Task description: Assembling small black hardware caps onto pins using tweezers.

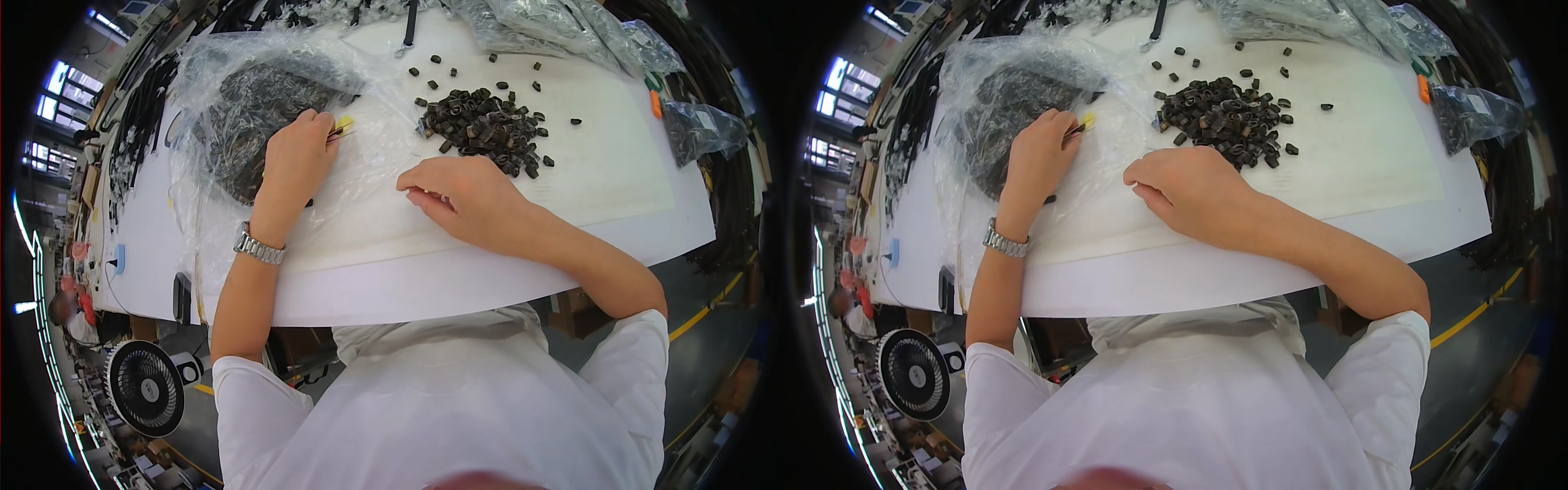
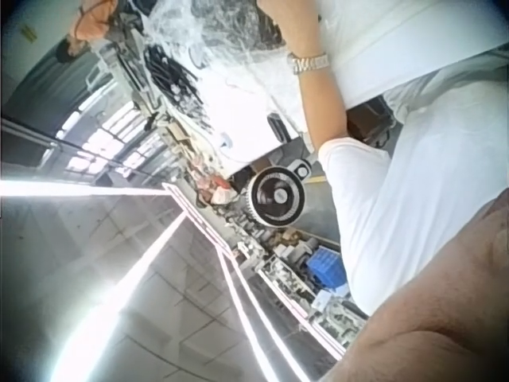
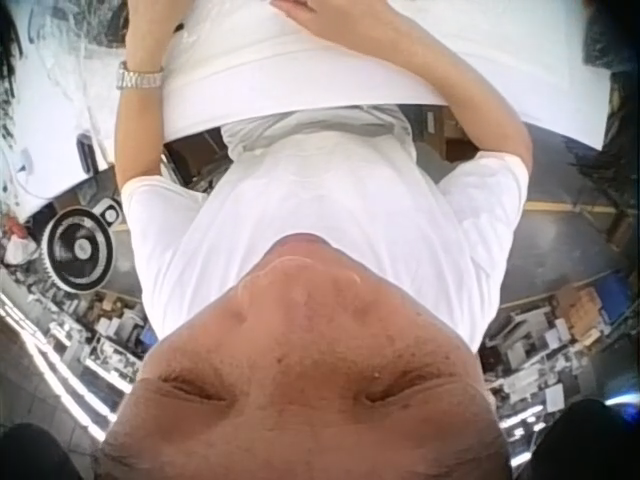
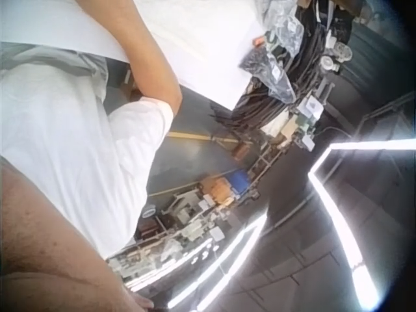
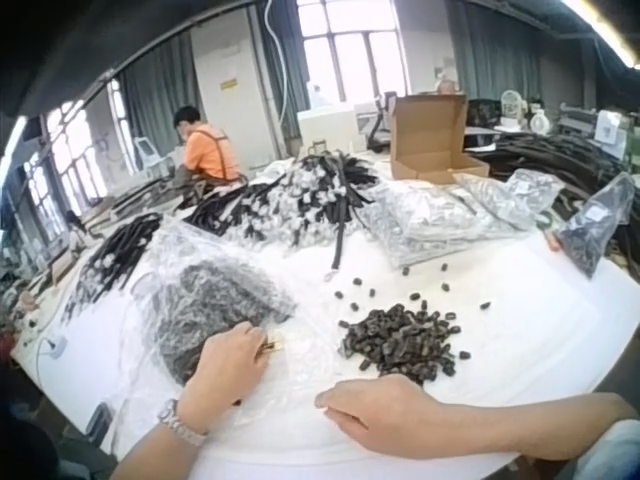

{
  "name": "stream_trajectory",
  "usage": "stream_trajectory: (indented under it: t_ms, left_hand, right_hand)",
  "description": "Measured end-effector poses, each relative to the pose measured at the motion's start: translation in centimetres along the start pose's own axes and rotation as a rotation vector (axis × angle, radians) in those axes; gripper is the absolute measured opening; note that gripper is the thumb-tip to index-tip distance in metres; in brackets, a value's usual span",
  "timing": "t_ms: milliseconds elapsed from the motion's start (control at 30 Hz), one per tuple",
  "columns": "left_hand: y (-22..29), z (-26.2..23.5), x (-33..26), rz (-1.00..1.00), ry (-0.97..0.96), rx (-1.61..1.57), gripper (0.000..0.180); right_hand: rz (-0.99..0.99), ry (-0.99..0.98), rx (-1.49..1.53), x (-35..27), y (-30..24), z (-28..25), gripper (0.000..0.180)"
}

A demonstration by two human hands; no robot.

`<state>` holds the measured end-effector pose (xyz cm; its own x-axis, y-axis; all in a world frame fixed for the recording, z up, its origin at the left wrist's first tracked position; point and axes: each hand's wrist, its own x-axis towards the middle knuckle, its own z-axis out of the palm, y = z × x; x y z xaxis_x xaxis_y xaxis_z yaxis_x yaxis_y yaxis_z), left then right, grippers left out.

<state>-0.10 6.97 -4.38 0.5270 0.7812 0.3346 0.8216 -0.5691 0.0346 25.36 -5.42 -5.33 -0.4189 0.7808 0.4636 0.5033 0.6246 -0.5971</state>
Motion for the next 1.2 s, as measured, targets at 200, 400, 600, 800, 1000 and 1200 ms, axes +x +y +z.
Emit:
stream_trajectory:
  t_ms: [200, 400, 600, 800, 1000, 1200]
  left_hand:
    - [0.0, 0.3, -0.5, 0.013, 0.096, -0.147, 0.008]
    - [4.6, -3.8, -1.3, -0.183, -0.287, -0.826, 0.008]
    - [6.3, -4.2, -2.6, 0.019, -0.114, -0.745, 0.010]
    - [6.5, -3.7, -3.1, 0.327, 0.140, -0.482, 0.027]
    - [6.2, -3.4, -2.9, -0.129, -0.079, -1.186, 0.023]
    - [6.7, -4.1, -2.7, -0.349, -0.261, -1.467, 0.030]
  right_hand:
    - [0.387, -0.035, 0.310, 1.6, -1.0, -1.0, 0.024]
    - [0.509, 0.056, 0.573, 2.6, -0.7, -1.1, 0.025]
    - [0.649, -0.011, 0.947, 2.6, 0.0, -1.3, 0.022]
    - [0.839, -0.082, 1.355, 2.0, 1.4, -1.5, 0.023]
    - [0.781, -0.023, 1.393, 2.0, 0.5, -1.4, 0.024]
    - [0.761, -0.029, 1.408, 1.5, 0.5, -1.0, 0.017]
